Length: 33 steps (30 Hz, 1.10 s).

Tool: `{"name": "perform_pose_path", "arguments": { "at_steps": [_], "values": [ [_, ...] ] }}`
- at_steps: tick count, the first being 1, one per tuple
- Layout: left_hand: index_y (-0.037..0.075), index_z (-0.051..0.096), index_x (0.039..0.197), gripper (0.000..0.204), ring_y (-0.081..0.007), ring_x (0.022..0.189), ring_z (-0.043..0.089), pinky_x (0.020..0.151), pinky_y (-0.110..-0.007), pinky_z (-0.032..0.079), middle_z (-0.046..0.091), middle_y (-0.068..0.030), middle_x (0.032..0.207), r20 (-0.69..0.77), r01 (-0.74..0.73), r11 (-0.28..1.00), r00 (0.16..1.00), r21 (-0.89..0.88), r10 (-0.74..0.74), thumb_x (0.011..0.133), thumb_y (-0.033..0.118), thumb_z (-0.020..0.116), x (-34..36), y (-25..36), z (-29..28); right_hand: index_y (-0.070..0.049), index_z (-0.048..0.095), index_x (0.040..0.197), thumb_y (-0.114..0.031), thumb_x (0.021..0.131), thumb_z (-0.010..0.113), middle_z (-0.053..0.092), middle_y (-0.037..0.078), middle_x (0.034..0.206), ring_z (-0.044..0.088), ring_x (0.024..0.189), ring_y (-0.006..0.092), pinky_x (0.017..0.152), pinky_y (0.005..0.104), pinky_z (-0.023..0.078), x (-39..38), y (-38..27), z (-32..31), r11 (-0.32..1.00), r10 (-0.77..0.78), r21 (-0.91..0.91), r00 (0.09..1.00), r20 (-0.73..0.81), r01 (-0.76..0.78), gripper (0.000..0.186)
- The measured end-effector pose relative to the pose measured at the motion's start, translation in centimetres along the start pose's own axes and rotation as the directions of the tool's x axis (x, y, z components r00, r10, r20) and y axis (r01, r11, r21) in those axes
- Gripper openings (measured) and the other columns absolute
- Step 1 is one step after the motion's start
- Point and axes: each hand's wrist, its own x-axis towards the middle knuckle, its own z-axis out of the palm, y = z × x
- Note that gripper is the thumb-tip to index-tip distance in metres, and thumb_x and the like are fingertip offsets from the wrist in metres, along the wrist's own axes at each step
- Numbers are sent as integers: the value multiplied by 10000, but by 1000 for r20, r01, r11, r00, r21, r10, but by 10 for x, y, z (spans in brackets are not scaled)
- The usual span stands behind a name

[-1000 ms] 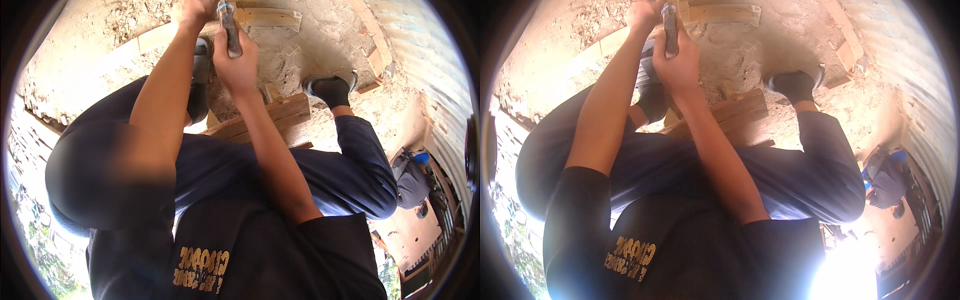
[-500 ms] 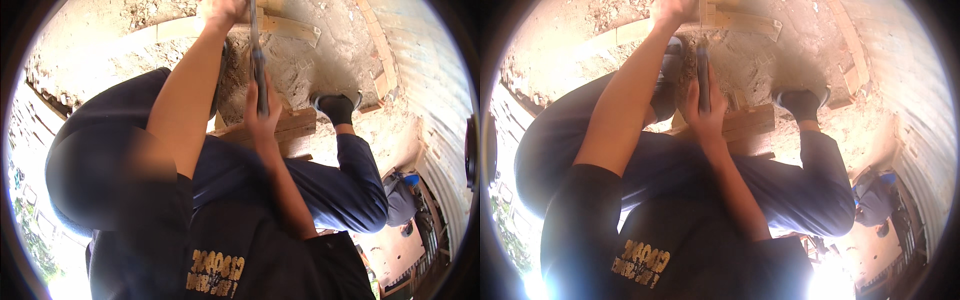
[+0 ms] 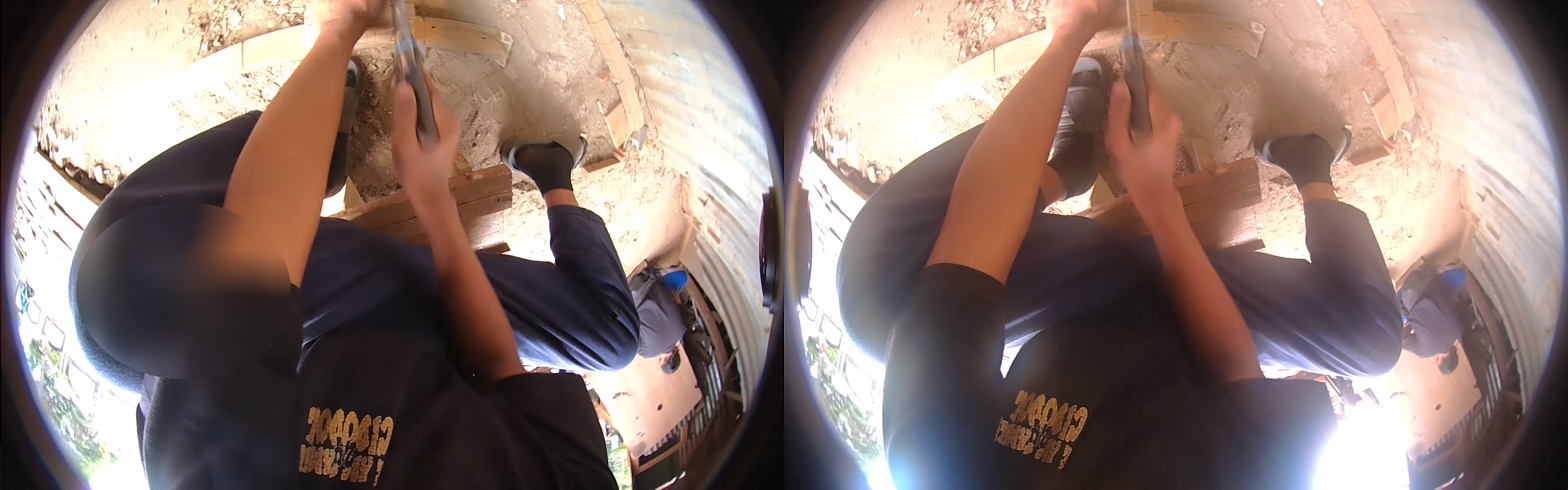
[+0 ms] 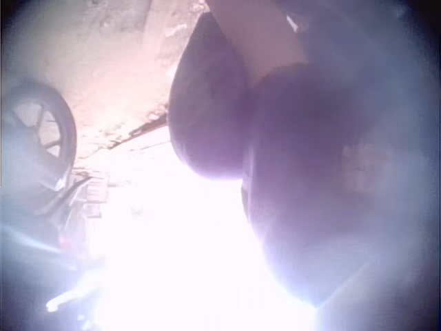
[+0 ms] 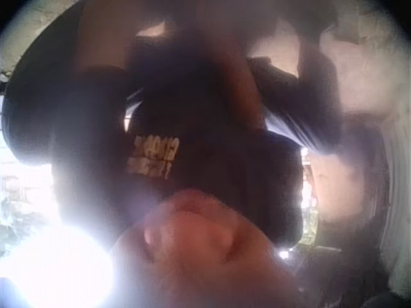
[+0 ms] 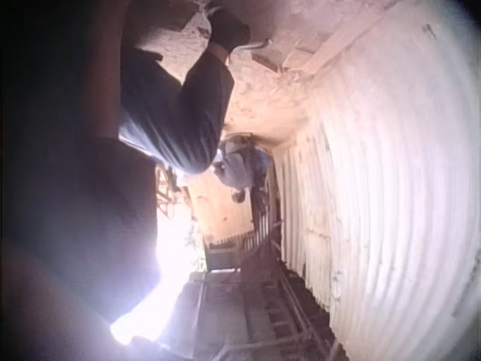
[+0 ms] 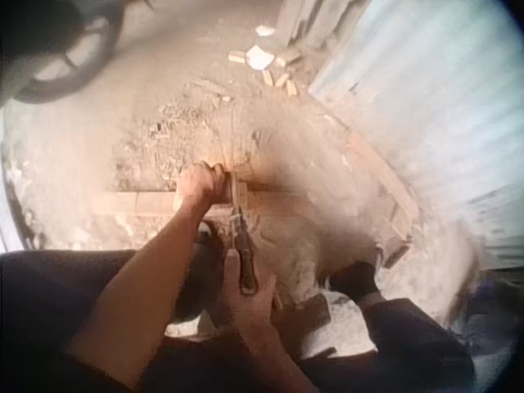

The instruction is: The person uses a hand saw to cut a small piece of wood placed on the ground. They hold the wood steady with their left hand and saw with their right hand throughout the clip.

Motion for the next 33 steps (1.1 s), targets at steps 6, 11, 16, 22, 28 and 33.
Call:
{"name": "perform_pose_path", "arguments": {
  "at_steps": [6,11,16,22,28,33],
  "values": [
    [30,680,1013,401,-402,914,692,757,-482,558,705,-236,927,38,149,987,989,-65,-146,857,355,505,-7,9,-17,44,560,1245,-161,973,545,579,88,712,530,641,125,598,287,466,-20,10,3,1000,0,29,1000,-2,0,341],
    [17,660,1039,354,-312,930,717,747,-461,564,712,-228,891,84,-64,957,996,283,42,844,285,536,-1,20,-6,52,509,1335,-124,964,555,671,117,833,596,698,144,665,295,506,6,-2,5,996,74,41,997,34,-75,413],
    [0,652,1037,295,-338,844,719,690,-449,572,700,-224,874,149,-90,979,987,185,63,845,200,552,0,17,-3,54,497,1342,-138,973,536,673,143,846,623,709,163,675,291,505,-14,28,1,996,-84,21,996,-35,85,418],
    [51,702,1044,505,-395,969,678,854,-470,527,658,-277,1113,125,401,913,912,-77,-390,878,438,423,9,18,0,47,502,1338,-120,976,529,661,142,809,600,666,161,643,306,497,5,10,5,999,-18,46,1000,-13,18,399],
    [1,697,1041,544,-372,941,688,834,-450,527,691,-271,1001,150,384,906,920,-179,-361,883,414,380,2,19,-19,-4,511,1342,-169,975,530,640,174,768,626,652,196,620,331,493,-27,15,-3,996,25,89,999,-23,-23,403],
    [4,703,1042,567,-386,981,675,935,-457,478,687,-276,1024,74,376,919,926,-119,-370,879,436,374,-1,18,-12,51,478,1366,-149,975,532,705,151,933,690,765,216,691,319,528,7,-9,1,995,99,-5,993,69,-99,443]
  ]
}}
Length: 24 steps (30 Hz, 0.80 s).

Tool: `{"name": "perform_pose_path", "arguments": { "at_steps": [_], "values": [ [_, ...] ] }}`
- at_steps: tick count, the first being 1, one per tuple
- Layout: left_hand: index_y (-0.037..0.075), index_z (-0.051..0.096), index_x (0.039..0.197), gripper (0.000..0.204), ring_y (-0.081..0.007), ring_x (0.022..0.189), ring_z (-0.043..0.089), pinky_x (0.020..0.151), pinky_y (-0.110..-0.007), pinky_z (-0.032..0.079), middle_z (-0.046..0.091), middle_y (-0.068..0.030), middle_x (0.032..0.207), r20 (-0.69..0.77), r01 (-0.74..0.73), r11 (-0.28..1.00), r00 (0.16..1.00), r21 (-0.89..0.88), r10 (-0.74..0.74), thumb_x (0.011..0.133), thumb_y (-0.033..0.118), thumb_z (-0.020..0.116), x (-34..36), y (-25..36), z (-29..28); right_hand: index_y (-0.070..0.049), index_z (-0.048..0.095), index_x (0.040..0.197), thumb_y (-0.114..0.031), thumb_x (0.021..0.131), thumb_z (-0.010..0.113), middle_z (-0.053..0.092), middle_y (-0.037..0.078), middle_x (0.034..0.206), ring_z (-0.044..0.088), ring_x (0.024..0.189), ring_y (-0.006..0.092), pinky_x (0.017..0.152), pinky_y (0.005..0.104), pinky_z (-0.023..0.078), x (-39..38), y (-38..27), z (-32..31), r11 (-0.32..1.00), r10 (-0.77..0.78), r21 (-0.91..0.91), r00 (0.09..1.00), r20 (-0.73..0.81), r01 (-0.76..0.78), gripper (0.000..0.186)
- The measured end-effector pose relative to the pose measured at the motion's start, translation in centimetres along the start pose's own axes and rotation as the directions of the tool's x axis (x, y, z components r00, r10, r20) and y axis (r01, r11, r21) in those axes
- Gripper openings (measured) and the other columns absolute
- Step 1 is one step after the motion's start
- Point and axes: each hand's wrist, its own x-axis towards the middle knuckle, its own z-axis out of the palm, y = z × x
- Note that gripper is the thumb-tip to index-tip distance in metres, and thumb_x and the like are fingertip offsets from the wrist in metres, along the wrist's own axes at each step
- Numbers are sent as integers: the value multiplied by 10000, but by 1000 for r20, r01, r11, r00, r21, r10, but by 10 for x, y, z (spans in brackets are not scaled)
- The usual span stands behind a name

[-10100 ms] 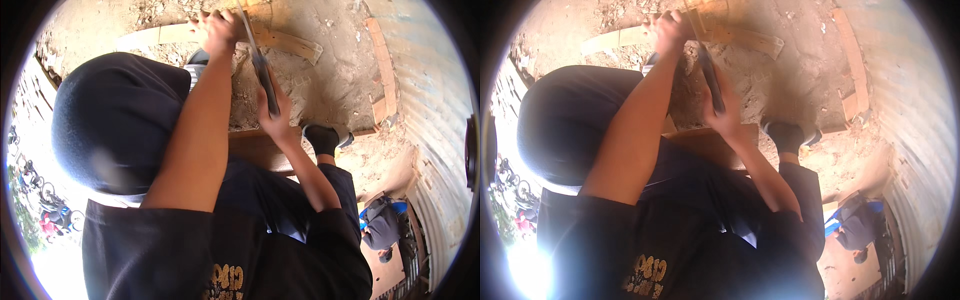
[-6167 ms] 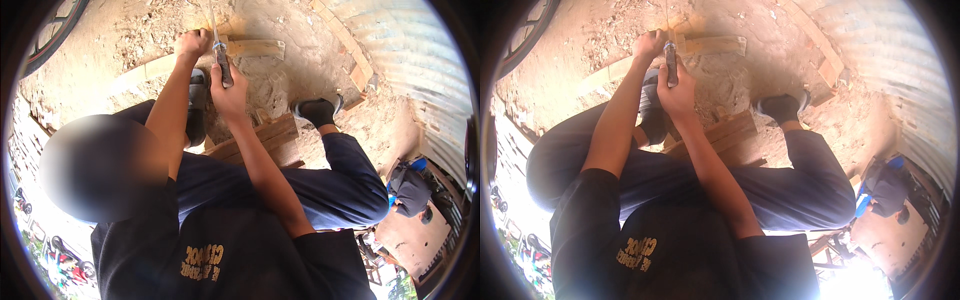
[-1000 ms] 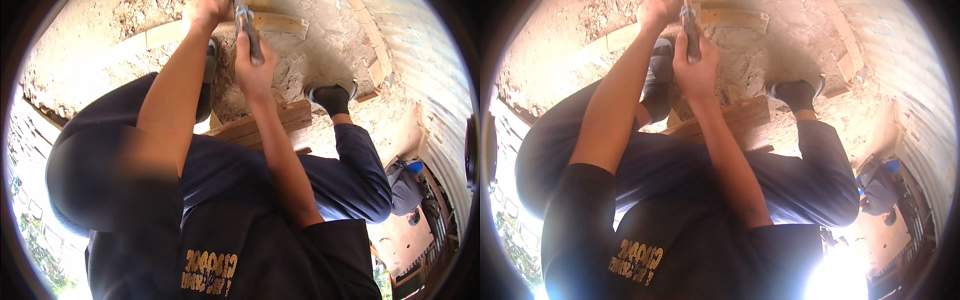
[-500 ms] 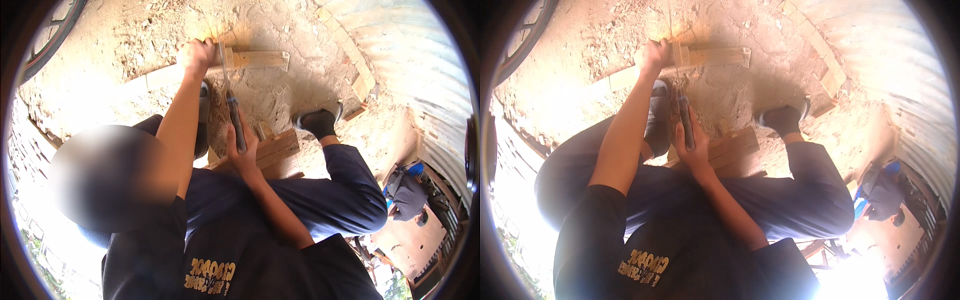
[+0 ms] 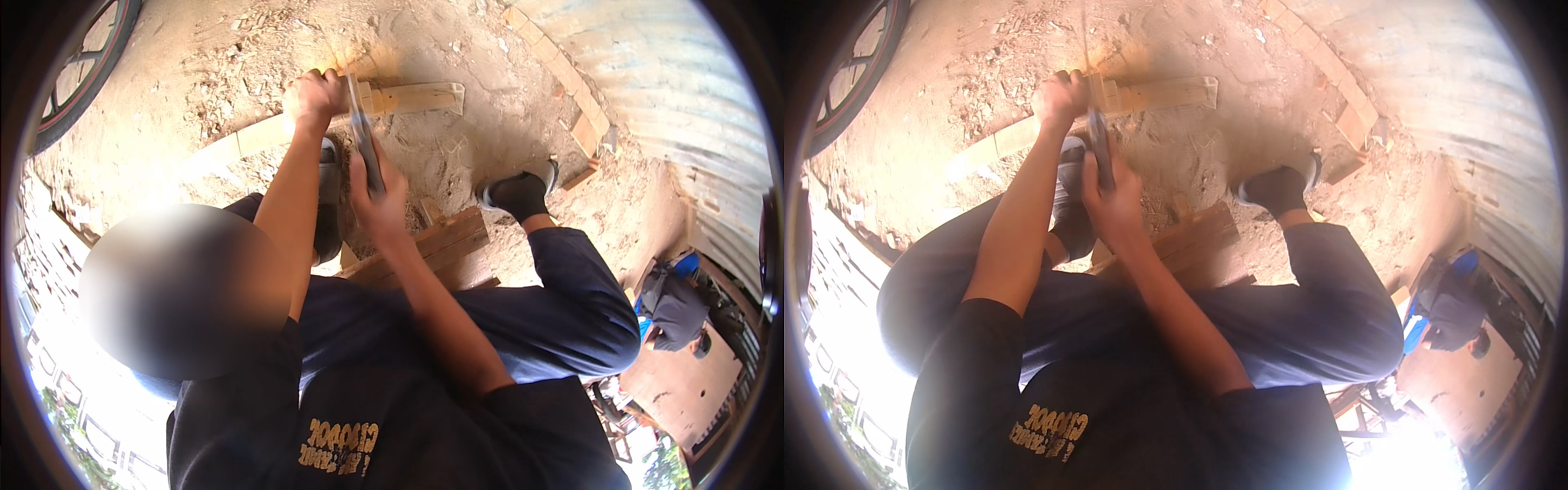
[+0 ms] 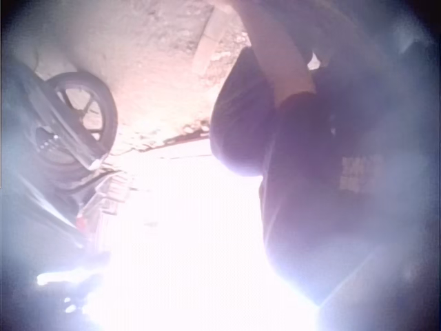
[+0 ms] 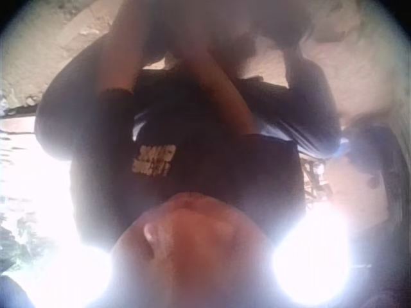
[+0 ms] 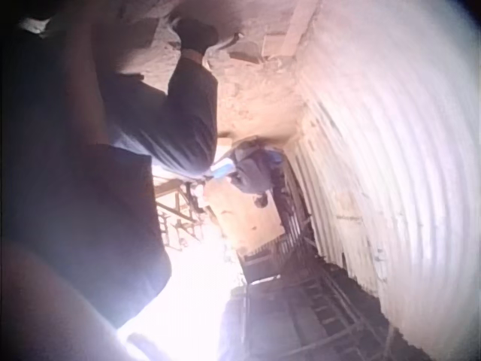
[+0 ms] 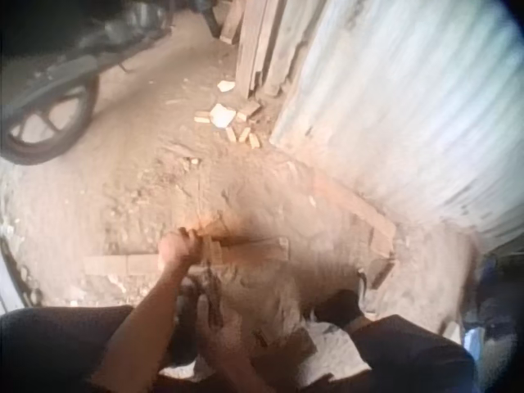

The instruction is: The person uses a hand saw to cut a small piece of wood placed on the ground. They hold the wood steady with their left hand and saw with their right hand throughout the clip.

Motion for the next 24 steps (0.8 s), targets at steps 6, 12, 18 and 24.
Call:
{"name": "perform_pose_path", "arguments": {
  "at_steps": [6,12,18,24],
  "values": [
    [-17,690,1074,601,-403,1028,658,916,-460,510,676,-287,1056,82,41,998,996,-49,-37,884,446,357,8,5,-7,70,466,1367,-140,972,537,694,170,933,694,832,224,751,322,534,-27,32,0,988,-147,25,985,-87,149,453],
    [-45,627,1143,597,-368,1031,658,887,-432,514,657,-268,1113,135,-45,997,990,57,37,917,413,318,4,-3,-3,61,451,1396,-127,978,540,600,37,771,569,702,65,640,252,491,25,4,11,998,-61,25,997,-39,62,467],
    [-69,530,1257,612,-351,1082,619,922,-446,487,587,-289,1226,244,5,997,969,72,-22,937,388,275,1,6,-13,26,476,1358,-170,955,558,652,176,833,655,741,264,665,347,521,-38,35,4,976,-216,-31,967,-138,214,456],
    [-5,664,1155,627,-397,1035,659,893,-454,514,658,-285,1107,101,0,998,995,61,-7,893,465,342,-2,2,-5,94,461,1360,-130,962,553,692,171,939,654,799,170,735,315,528,22,3,9,997,-51,-60,998,-30,49,465]
  ]
}}
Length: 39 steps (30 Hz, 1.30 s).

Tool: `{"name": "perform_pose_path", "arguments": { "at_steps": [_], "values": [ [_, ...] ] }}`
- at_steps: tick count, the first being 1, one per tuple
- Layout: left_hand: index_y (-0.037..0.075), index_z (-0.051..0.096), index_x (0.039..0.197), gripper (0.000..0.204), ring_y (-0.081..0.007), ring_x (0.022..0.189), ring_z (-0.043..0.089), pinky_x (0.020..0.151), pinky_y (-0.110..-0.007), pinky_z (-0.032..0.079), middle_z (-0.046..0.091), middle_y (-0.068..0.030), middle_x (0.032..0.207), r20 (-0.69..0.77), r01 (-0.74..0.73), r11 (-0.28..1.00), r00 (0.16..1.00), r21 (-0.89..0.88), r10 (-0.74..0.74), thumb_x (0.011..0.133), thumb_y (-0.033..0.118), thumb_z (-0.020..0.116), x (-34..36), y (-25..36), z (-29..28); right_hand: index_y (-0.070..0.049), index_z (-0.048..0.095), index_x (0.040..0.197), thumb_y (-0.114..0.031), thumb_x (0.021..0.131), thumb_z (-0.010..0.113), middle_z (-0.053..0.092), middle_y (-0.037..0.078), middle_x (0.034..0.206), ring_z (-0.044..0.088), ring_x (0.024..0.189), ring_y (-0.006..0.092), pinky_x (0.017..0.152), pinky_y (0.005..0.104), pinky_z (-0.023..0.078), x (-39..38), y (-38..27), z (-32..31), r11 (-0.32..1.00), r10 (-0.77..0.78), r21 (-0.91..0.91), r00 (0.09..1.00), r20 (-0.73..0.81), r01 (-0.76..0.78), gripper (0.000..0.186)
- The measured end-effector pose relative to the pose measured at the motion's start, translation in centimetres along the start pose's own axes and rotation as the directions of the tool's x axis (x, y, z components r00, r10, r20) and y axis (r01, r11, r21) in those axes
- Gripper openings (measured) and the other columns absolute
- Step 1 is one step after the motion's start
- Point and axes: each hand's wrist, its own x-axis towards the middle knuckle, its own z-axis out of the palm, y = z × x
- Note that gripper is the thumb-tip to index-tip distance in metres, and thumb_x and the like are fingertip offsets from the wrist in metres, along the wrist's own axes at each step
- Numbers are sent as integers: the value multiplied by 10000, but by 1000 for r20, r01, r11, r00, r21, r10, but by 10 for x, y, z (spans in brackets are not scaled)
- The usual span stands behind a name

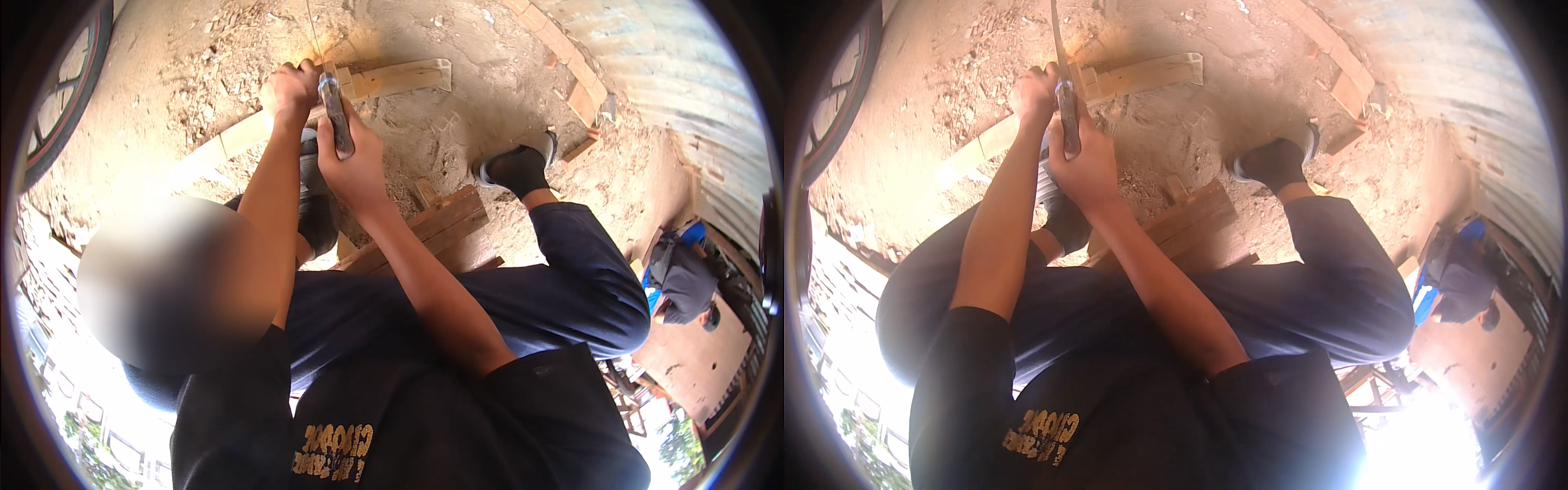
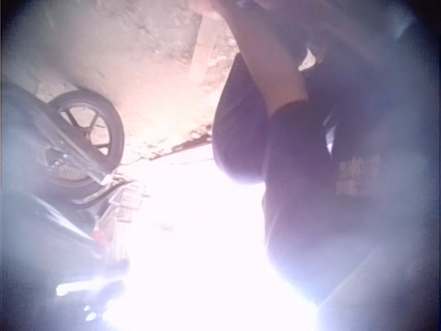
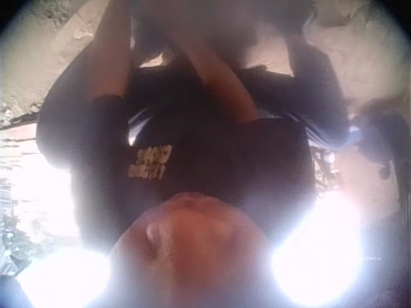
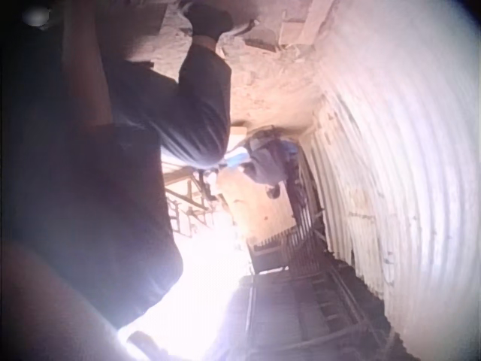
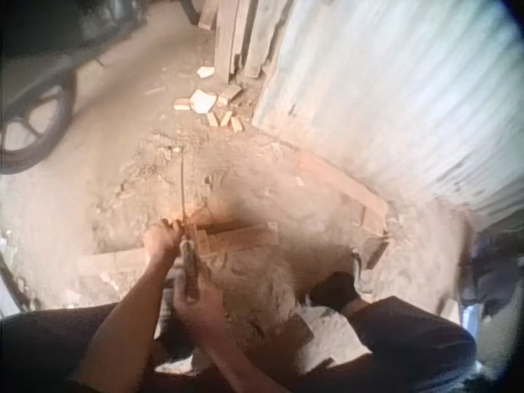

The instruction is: The person uses a hand saw to cut a small piece of wood placed on the ground. They hold the wood steady with their left hand and saw with their right hand throughout the clip.

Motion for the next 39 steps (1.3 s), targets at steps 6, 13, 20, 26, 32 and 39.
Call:
{"name": "perform_pose_path", "arguments": {
  "at_steps": [6,13,20,26,32,39],
  "values": [
    [-51,653,1134,640,-387,1053,658,902,-442,511,661,-293,1105,-22,-3,997,1000,82,5,881,451,348,30,-15,32,77,478,1352,-149,959,568,673,204,845,633,756,139,682,311,517,-71,32,-8,992,-96,71,990,-102,103,462],
    [-7,714,1025,611,-422,1005,664,891,-488,500,674,-298,1019,-106,29,1000,994,-2,-29,871,470,364,9,-7,12,64,471,1359,-155,957,567,682,207,876,636,718,172,670,301,521,-30,14,6,996,-64,58,993,-98,70,467],
    [-16,664,1139,634,-416,1018,663,888,-490,507,667,-307,1056,40,119,992,992,-31,-117,871,478,371,5,5,-4,-21,450,1398,-205,931,550,665,269,858,671,772,440,661,436,541,0,11,8,999,-7,38,999,-39,9,511],
    [-37,665,1127,627,-374,1032,670,874,-419,525,662,-293,1106,-41,34,999,999,-2,-35,847,439,368,10,4,6,52,505,1307,-158,960,547,620,127,753,571,658,197,575,335,482,-62,41,-8,983,-164,58,973,-160,176,407],
    [-12,682,1109,590,-396,1057,654,915,-459,503,659,-284,1118,-16,-10,1000,1000,29,10,880,419,351,-1,4,-4,57,476,1372,-127,971,543,656,78,795,556,681,65,618,265,495,5,13,0,988,-62,137,996,-69,71,447],
    [-36,669,1101,608,-361,1015,681,894,-415,526,668,-283,1100,-34,-159,966,985,204,170,861,427,357,11,-6,6,42,493,1365,-148,964,559,633,121,811,612,712,132,646,292,501,-53,30,-6,988,-93,111,990,-106,105,448]
  ]
}}
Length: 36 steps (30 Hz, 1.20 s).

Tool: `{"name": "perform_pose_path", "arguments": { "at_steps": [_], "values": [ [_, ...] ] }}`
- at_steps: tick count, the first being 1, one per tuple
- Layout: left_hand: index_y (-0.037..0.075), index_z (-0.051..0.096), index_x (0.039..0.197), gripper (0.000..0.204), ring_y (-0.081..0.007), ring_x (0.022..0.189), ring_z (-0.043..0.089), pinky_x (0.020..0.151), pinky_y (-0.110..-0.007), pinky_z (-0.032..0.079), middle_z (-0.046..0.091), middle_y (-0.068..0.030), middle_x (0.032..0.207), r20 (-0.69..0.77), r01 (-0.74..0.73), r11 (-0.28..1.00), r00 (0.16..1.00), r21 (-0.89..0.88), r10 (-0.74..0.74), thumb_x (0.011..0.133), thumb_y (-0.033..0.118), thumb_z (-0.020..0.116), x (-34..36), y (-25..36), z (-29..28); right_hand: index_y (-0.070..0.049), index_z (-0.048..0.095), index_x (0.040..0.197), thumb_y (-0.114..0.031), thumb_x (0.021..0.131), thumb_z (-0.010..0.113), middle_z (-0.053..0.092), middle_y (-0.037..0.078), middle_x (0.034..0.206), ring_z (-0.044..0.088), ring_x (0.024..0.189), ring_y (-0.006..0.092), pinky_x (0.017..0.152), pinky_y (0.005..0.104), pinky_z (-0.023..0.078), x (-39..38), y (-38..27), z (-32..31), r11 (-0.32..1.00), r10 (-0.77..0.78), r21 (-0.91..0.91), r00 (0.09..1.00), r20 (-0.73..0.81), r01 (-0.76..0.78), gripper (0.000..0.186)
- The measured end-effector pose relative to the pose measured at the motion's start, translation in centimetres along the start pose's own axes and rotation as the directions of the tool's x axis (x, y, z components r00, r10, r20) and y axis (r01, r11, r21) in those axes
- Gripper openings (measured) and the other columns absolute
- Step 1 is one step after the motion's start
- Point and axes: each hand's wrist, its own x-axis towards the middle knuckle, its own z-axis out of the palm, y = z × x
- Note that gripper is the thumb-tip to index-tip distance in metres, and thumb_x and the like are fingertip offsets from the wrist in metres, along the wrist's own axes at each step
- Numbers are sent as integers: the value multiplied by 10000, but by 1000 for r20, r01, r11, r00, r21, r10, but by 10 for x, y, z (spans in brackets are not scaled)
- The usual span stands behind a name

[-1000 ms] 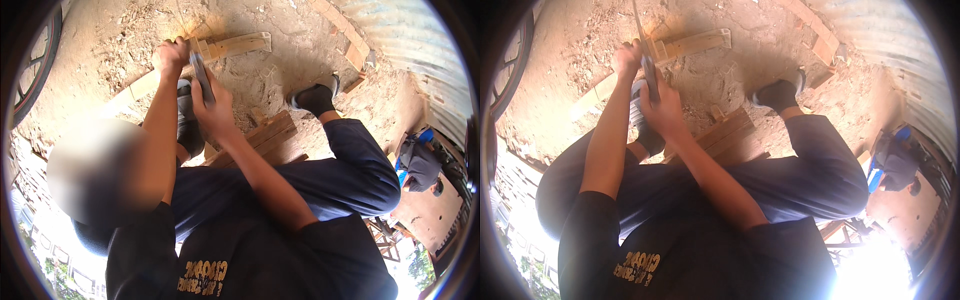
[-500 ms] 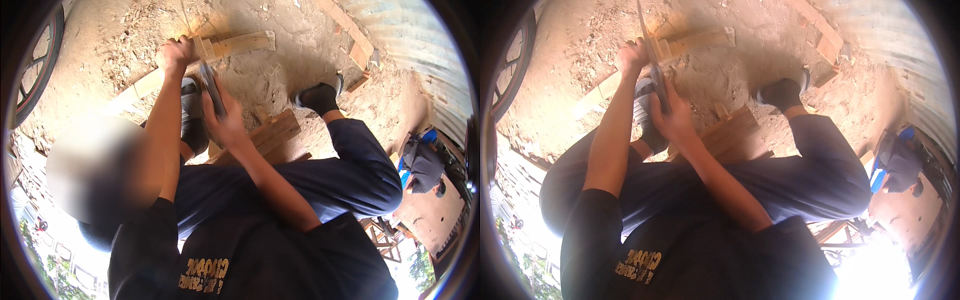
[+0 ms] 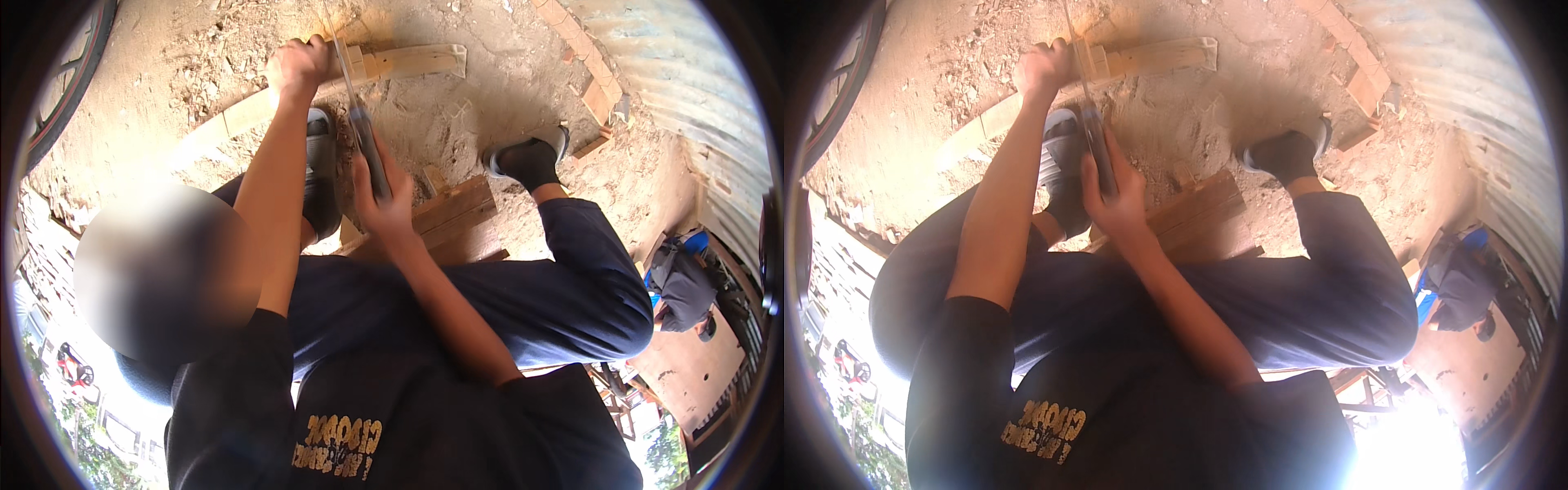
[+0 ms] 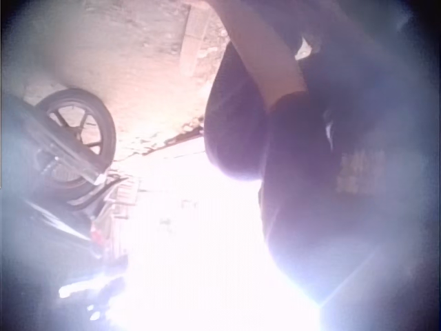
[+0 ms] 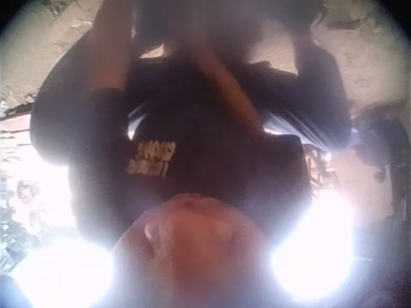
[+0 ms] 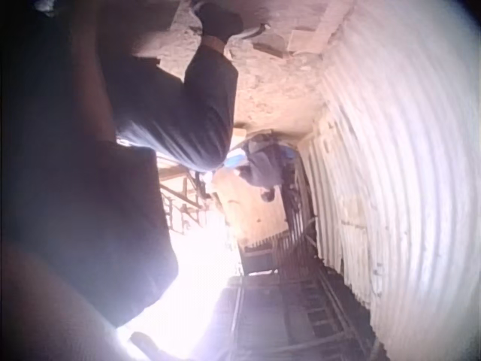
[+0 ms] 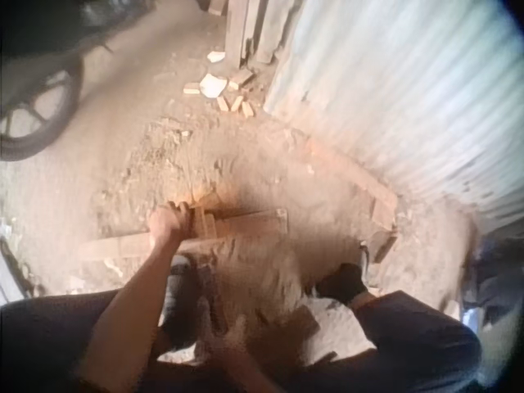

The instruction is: The person uses a hand saw to cut a small piece of wood placed on the ground. They hold the wood steady with their left hand and saw with their right hand throughout the clip.

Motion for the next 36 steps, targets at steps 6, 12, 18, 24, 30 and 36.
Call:
{"name": "perform_pose_path", "arguments": {
  "at_steps": [6,12,18,24,30,36],
  "values": [
    [-28,660,1122,593,-399,1012,666,874,-463,522,657,-286,1107,43,108,985,994,-136,-103,872,418,359,-8,2,-2,35,500,1348,-154,958,558,653,172,845,660,729,207,632,313,510,29,-7,8,997,74,-3,996,52,-74,438],
    [-44,648,1128,611,-396,1030,659,881,-465,519,647,-301,1123,19,180,959,983,-218,-180,869,434,367,3,-1,7,34,524,1327,-126,963,540,626,106,792,595,710,149,630,281,490,36,-13,12,1000,-14,8,1000,24,14,398],
    [-19,686,1102,651,-392,1043,656,908,-453,508,662,-289,1099,-3,202,959,978,-200,-207,878,478,331,-6,7,1,41,565,1228,-126,969,553,592,51,750,511,683,72,616,264,461,3,4,5,998,-58,11,998,-36,59,308],
    [-38,677,1098,621,-373,1007,675,883,-437,529,666,-277,1107,29,155,964,988,-214,-152,882,444,351,-5,1,-3,40,554,1271,-124,977,542,552,22,732,500,662,67,600,240,443,55,-14,19,999,-13,29,1000,12,13,336],
    [-13,571,1187,368,-461,953,645,737,-573,522,610,-351,1092,96,-252,935,967,250,235,955,250,460,4,4,3,34,548,1218,-136,945,562,616,166,830,583,658,234,633,322,485,6,-12,-8,994,76,82,997,22,-77,322],
    [8,660,1101,474,-425,989,670,769,-503,544,665,-287,1063,53,-164,985,985,48,161,856,375,487,-6,5,6,44,561,1264,-119,976,530,558,61,704,528,629,63,574,249,450,71,-17,20,999,5,-53,998,65,-1,333]
  ]
}}
